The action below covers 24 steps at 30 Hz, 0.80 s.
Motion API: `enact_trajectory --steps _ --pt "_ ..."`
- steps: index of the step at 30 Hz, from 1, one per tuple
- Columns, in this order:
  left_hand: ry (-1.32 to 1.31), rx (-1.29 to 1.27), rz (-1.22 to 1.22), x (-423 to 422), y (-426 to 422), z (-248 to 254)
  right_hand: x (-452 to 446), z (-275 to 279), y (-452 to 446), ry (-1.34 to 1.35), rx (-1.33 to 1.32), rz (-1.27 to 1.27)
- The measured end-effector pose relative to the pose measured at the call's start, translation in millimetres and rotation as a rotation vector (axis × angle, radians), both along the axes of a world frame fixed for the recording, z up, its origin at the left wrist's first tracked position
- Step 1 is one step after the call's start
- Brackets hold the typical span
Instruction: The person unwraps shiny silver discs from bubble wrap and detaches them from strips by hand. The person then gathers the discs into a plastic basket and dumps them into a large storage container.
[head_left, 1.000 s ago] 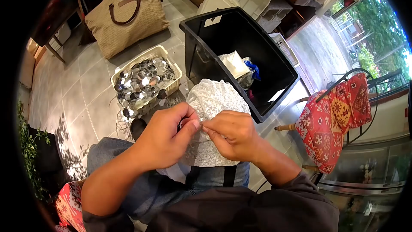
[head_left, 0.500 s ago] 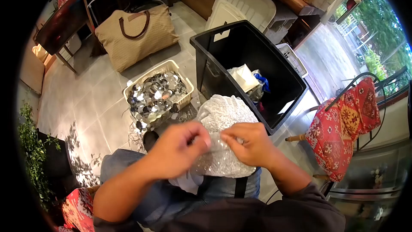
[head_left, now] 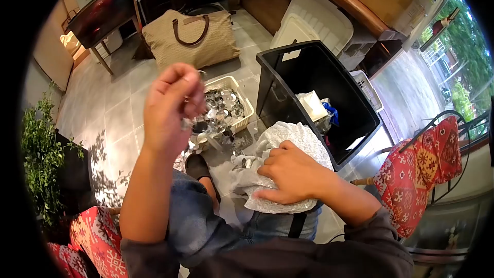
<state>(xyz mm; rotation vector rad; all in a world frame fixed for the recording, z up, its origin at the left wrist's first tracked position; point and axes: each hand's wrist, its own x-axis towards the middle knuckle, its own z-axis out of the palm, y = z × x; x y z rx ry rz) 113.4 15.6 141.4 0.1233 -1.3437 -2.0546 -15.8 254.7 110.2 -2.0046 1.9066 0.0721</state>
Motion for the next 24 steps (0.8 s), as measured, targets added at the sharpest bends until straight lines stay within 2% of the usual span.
enact_trajectory --steps 2,5,6,8,10,11,13,14,15,16,18,20,23,24 --pt "0.046 0.012 0.015 7 -17 3 0 -10 -2 0.065 -0.058 0.059" --pt "-0.001 -0.138 0.220 -2 -41 -7 2 -15 7 0.115 -0.140 0.034" --pt "-0.024 -0.277 0.260 -9 -55 -19 2 -15 10 0.087 -0.163 0.031" --pt "-0.328 -0.567 0.327 -26 -78 -45 2 -13 16 0.040 -0.206 0.028" --pt "-0.632 -1.353 0.464 -28 -85 -84 4 -14 20 -0.012 -0.253 0.021" --pt "-0.783 -1.406 0.345 -22 -71 -87 3 -18 23 -0.023 -0.288 0.024" --pt "-0.715 -1.341 -0.148 -16 -48 -99 1 -19 27 -0.050 -0.355 0.029" --pt "-0.608 -1.257 -0.417 -16 -33 -101 1 -17 29 -0.066 -0.386 0.033" --pt "-0.633 -1.116 -0.649 -18 -11 -88 1 -17 31 -0.082 -0.414 0.039" --pt "-0.597 -0.971 -0.746 -17 8 -93 1 -17 33 -0.094 -0.448 0.030" --pt "-0.470 -1.061 -0.815 -16 32 -93 0 -17 36 -0.112 -0.521 0.018" --pt "-0.498 -1.062 -0.799 -17 44 -86 -3 -20 39 -0.126 -0.590 0.004" --pt "-0.274 -1.176 -0.633 -19 45 -93 -7 -27 44 -0.135 -0.683 -0.008" --pt "-0.277 -1.094 -0.677 -20 43 -91 -9 -27 45 -0.136 -0.711 -0.007"
